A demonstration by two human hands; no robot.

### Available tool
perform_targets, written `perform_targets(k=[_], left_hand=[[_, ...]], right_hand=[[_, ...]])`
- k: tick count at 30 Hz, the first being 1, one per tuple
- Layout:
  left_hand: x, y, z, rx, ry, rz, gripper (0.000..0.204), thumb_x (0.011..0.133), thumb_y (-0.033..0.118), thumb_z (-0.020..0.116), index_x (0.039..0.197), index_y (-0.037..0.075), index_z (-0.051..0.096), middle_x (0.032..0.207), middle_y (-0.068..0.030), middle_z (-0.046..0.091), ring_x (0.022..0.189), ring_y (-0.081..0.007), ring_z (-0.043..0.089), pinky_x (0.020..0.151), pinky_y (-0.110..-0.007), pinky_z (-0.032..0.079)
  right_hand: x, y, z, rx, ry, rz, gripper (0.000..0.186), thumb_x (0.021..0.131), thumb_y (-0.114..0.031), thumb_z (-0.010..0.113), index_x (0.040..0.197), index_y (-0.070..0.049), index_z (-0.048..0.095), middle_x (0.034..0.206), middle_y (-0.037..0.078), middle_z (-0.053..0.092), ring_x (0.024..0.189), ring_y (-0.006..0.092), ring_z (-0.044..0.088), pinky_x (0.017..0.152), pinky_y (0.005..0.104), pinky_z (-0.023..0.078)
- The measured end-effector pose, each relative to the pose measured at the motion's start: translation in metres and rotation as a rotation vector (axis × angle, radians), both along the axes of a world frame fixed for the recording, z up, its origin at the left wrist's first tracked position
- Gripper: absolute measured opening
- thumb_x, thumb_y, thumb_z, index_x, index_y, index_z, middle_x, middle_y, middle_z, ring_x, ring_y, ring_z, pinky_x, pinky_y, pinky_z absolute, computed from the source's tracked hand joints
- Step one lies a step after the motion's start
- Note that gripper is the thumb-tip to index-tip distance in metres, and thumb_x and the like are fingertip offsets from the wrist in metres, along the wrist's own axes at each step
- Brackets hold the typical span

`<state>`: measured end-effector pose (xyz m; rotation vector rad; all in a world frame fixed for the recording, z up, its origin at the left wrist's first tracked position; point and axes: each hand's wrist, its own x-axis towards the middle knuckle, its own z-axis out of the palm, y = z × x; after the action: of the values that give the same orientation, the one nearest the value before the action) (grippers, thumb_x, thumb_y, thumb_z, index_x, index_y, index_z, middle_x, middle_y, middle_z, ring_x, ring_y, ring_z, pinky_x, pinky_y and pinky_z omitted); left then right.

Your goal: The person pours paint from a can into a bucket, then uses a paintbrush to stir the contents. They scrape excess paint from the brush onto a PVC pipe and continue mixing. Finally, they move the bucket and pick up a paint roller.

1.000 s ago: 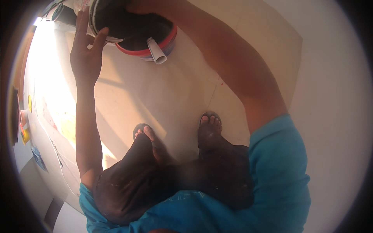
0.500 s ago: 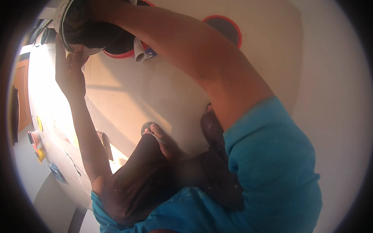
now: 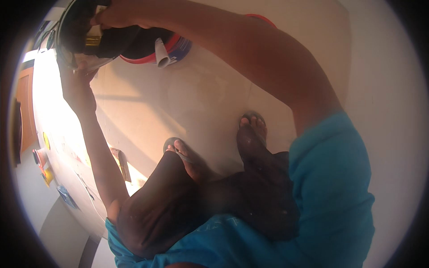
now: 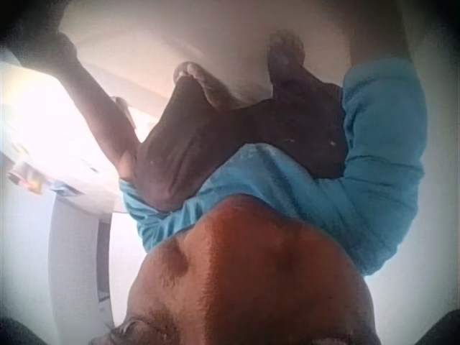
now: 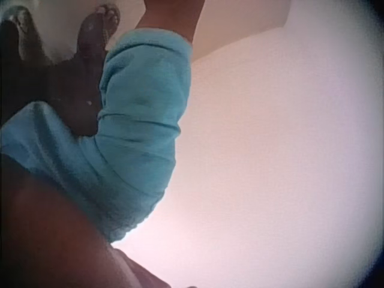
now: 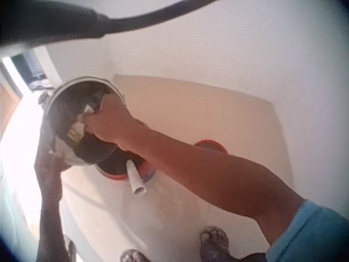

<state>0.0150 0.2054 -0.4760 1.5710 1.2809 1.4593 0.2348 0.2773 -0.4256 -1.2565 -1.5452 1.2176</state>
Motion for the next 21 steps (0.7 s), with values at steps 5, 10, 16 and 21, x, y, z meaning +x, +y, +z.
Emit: perform_targets(k=[5, 10, 16, 21], left_hand=[[-0.012, -0.007, 0.006, -0.141, -0.034, 0.146, 0.077, 0.098, 0.012, 0.067, 0.162, -0.001, 0.026, 0.146, -0.022, 0.053, 0.114, -0.0259, 0.067, 0.086, -0.035, 0.065], [-0.012, -0.001, 0.001, -0.06, -0.194, 0.103, 0.077, 0.099, 0.013, 0.066, 0.161, -0.004, 0.022, 0.131, -0.0182, 0.063, 0.102, -0.0226, 0.072, 0.085, -0.039, 0.067], [-0.019, 0.002, -0.003, -0.069, -0.23, 0.1, 0.067, 0.102, 0.008, 0.056, 0.161, -0.001, 0.025, 0.129, -0.0187, 0.061, 0.099, -0.0267, 0.072, 0.092, -0.047, 0.064], [-0.028, 0.002, -0.013, -0.066, -0.323, 0.056, 0.062, 0.103, 0.007, 0.055, 0.159, -0.001, 0.029, 0.126, -0.0183, 0.062, 0.098, -0.028, 0.073, 0.094, -0.05, 0.063]], right_hand=[[0.041, -0.042, 0.017, 0.102, 0.092, 0.116, 0.035, 0.092, -0.021, 0.075, 0.11, 0.009, 0.068, 0.101, 0.022, 0.074, 0.088, 0.0305, 0.073, 0.081, 0.0374, 0.058], [0.125, -0.053, -0.038, 0.227, 0.22, -0.078, 0.023, 0.091, 0.003, 0.075, 0.114, 0.002, 0.072, 0.108, 0.008, 0.077, 0.096, 0.014, 0.072, 0.083, 0.0269, 0.059], [0.118, -0.079, -0.072, 0.374, -0.149, 0.14, 0.02, 0.09, 0.007, 0.072, 0.108, -0.001, 0.075, 0.109, 0.01, 0.077, 0.091, 0.0149, 0.073, 0.079, 0.0274, 0.06], [0.132, -0.086, -0.071, 0.516, -0.271, 0.189, 0.024, 0.081, -0.002, 0.077, 0.105, -0.006, 0.077, 0.105, 0.004, 0.077, 0.084, 0.0102, 0.072, 0.071, 0.024, 0.056]])
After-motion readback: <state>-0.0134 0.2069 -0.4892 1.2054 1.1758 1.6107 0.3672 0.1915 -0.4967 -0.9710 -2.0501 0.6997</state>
